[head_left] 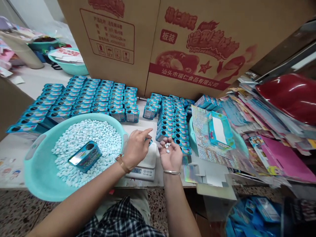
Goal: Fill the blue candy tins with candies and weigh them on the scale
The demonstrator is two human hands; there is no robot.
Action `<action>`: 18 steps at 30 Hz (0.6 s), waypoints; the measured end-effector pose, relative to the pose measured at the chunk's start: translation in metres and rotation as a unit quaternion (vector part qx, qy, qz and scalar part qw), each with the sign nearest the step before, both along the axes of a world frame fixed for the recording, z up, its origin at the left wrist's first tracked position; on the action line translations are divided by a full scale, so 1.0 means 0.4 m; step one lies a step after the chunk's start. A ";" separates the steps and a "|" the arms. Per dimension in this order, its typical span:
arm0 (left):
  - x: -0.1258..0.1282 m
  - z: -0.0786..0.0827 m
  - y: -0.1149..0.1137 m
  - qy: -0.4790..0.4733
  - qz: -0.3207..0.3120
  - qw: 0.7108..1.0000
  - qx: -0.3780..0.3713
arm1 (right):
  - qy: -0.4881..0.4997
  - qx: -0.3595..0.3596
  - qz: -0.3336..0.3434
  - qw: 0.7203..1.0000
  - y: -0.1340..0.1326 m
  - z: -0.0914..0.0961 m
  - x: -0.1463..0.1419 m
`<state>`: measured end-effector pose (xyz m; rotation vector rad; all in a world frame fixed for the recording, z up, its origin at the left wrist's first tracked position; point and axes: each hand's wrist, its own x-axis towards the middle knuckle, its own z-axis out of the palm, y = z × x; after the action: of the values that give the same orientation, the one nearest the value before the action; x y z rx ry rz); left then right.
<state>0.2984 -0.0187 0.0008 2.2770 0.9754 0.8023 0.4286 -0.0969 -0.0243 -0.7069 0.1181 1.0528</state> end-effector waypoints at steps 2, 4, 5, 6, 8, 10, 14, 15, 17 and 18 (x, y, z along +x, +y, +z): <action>0.007 -0.011 0.000 0.003 -0.007 0.998 -0.058 | 0.011 -0.008 -0.026 1.000 0.041 0.022 -0.020; -0.002 -0.014 -0.004 -0.020 -0.001 0.993 -0.112 | 0.003 -0.014 -0.042 0.999 0.078 0.033 -0.041; -0.012 -0.012 -0.005 -0.038 0.008 0.991 -0.128 | -0.011 -0.015 -0.048 0.999 0.093 0.035 -0.052; -0.024 -0.008 -0.005 -0.060 0.020 0.989 -0.137 | -0.032 -0.015 -0.056 0.998 0.106 0.036 -0.062; -0.052 0.001 -0.004 -0.106 0.035 0.982 -0.153 | -0.091 -0.010 -0.069 0.993 0.126 0.035 -0.079; -0.080 0.011 -0.003 -0.148 0.035 0.969 -0.193 | -0.155 -0.004 -0.082 0.985 0.137 0.034 -0.094; -0.119 0.026 -0.014 -0.205 0.030 0.935 -0.287 | -0.258 -0.014 -0.094 0.961 0.140 0.030 -0.118; -0.126 0.027 -0.019 -0.211 0.032 0.930 -0.299 | -0.274 -0.018 -0.095 0.957 0.139 0.028 -0.123; -0.139 0.029 -0.028 -0.219 0.038 0.925 -0.309 | -0.290 -0.021 -0.096 0.952 0.139 0.024 -0.127; -0.146 0.031 -0.032 -0.221 0.040 0.923 -0.311 | -0.289 -0.021 -0.097 0.952 0.140 0.022 -0.126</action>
<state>0.2398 -0.0314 0.0131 1.4420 0.9385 0.8415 0.3781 -0.0411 -0.0153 -0.9950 -0.2935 0.6244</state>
